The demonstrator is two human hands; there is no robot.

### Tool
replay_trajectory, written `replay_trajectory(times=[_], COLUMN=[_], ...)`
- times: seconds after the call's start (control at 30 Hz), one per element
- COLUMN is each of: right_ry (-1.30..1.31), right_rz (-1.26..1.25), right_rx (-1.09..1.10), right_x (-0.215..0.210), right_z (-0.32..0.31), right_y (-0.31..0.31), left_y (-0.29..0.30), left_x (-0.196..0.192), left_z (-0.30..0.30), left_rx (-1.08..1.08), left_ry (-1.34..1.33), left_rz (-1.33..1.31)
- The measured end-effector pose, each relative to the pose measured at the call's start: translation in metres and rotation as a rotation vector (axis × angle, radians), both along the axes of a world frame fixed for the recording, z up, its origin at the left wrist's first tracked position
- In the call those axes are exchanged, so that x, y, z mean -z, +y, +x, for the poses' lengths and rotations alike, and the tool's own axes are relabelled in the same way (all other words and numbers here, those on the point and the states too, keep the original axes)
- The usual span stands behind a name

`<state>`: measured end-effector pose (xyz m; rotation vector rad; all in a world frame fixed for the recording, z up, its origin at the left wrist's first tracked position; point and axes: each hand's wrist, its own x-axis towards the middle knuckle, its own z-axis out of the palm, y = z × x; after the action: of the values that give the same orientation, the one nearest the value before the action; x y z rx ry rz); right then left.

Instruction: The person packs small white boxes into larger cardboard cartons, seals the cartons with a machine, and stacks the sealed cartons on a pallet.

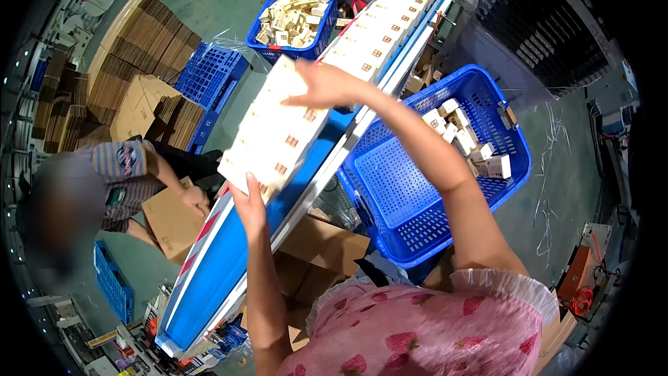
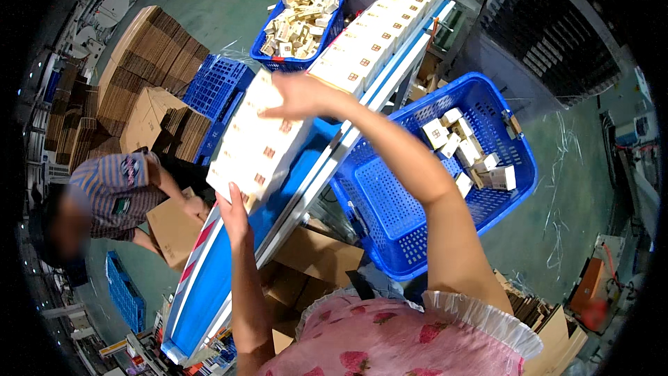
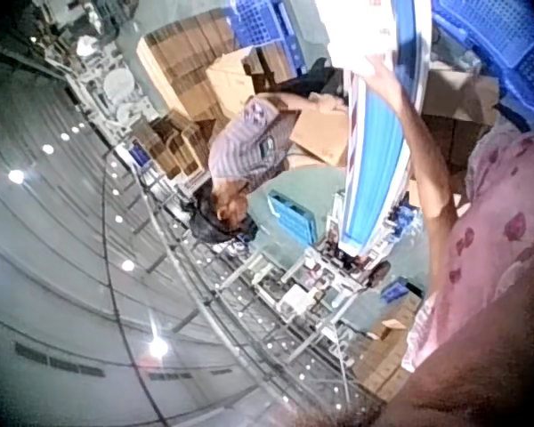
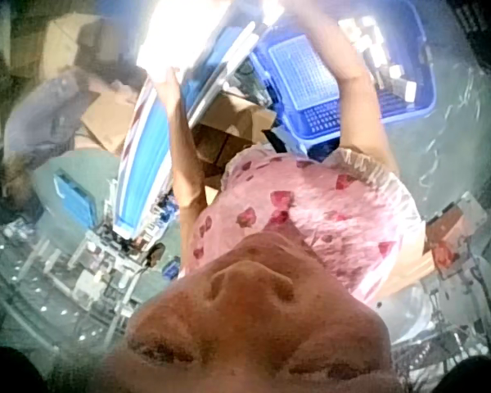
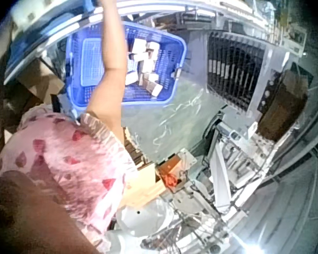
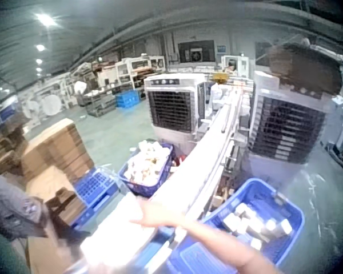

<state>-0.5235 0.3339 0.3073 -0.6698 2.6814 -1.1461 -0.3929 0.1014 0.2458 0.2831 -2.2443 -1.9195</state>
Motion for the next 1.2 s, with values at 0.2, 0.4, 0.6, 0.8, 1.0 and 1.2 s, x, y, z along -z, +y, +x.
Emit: replay_trajectory(times=[0.2,0.4,0.6,0.8,1.0,1.2], right_ry=[-0.013,-0.432,-0.695,-0.849,-0.865,-0.768], right_rz=[0.297,0.046,-0.482,-0.551,-0.589,-0.675], right_rx=[0.202,0.419,0.321,0.207,0.057,-0.094], right_x=[-0.021,0.039,0.069,0.107,0.112,0.068], right_z=[-0.121,-0.133,-0.101,-0.077,-0.014,0.039], right_y=[0.118,0.156,0.149,0.094,-0.007,-0.08], left_y=[0.089,0.146,0.133,0.079,-0.016,-0.098], left_x=[-0.027,0.013,0.043,0.052,0.043,0.019], left_z=[-0.053,-0.077,-0.067,-0.041,0.022,0.094], left_rx=[0.646,0.514,0.084,-0.067,-0.008,-0.047], left_ry=[-0.103,-0.106,-0.049,-0.377,-0.311,-0.077], left_rz=[0.547,0.223,-0.19,0.46,0.375,0.433])
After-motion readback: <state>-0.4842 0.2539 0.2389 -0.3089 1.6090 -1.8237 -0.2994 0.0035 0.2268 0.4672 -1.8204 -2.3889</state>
